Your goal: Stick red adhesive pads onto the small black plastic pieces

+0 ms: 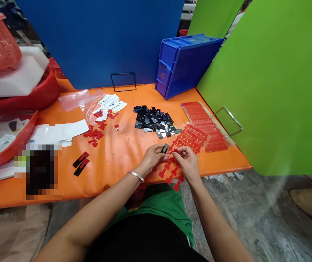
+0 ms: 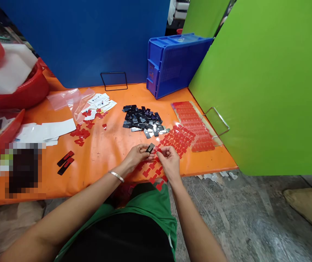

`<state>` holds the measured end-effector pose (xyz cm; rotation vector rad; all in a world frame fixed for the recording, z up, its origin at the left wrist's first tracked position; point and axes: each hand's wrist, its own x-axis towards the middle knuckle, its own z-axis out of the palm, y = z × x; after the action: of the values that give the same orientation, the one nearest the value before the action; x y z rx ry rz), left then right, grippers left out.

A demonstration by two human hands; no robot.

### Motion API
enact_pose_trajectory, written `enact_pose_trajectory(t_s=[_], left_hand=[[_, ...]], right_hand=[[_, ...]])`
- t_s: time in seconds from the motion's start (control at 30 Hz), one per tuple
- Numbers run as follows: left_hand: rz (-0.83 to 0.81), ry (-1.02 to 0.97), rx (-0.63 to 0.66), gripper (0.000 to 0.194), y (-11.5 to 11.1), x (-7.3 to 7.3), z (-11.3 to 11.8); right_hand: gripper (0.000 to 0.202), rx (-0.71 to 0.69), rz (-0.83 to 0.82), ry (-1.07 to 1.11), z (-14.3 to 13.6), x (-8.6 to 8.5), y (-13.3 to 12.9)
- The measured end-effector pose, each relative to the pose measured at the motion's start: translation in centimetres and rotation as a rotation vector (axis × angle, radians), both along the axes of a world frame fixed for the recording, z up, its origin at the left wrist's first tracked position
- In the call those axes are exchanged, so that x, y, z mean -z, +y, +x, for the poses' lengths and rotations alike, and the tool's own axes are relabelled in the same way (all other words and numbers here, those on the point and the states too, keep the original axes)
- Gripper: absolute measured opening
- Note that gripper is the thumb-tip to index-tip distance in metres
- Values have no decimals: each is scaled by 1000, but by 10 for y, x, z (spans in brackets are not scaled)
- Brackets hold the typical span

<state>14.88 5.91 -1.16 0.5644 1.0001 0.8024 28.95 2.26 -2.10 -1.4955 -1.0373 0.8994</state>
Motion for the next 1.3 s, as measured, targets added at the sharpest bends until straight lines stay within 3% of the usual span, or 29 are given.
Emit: enact_pose_trajectory(t_s=[0.13,0.27,0.47,1.3], left_hand=[[-66,-27,43,27,-27,-1,-23],[-77,-61,51,30,-39,4,-33],[-78,-72,39,28,-38,6,-34],[-59,-60,51,29,-40,5,-34]], right_hand=[[21,-117,-12,103,-30,-5,-15],[20,-151,-46,93,-44,2,-22],[18,-157,-24,72,-44,10,-22],[15,-166,-30,10,-45,12,-20]])
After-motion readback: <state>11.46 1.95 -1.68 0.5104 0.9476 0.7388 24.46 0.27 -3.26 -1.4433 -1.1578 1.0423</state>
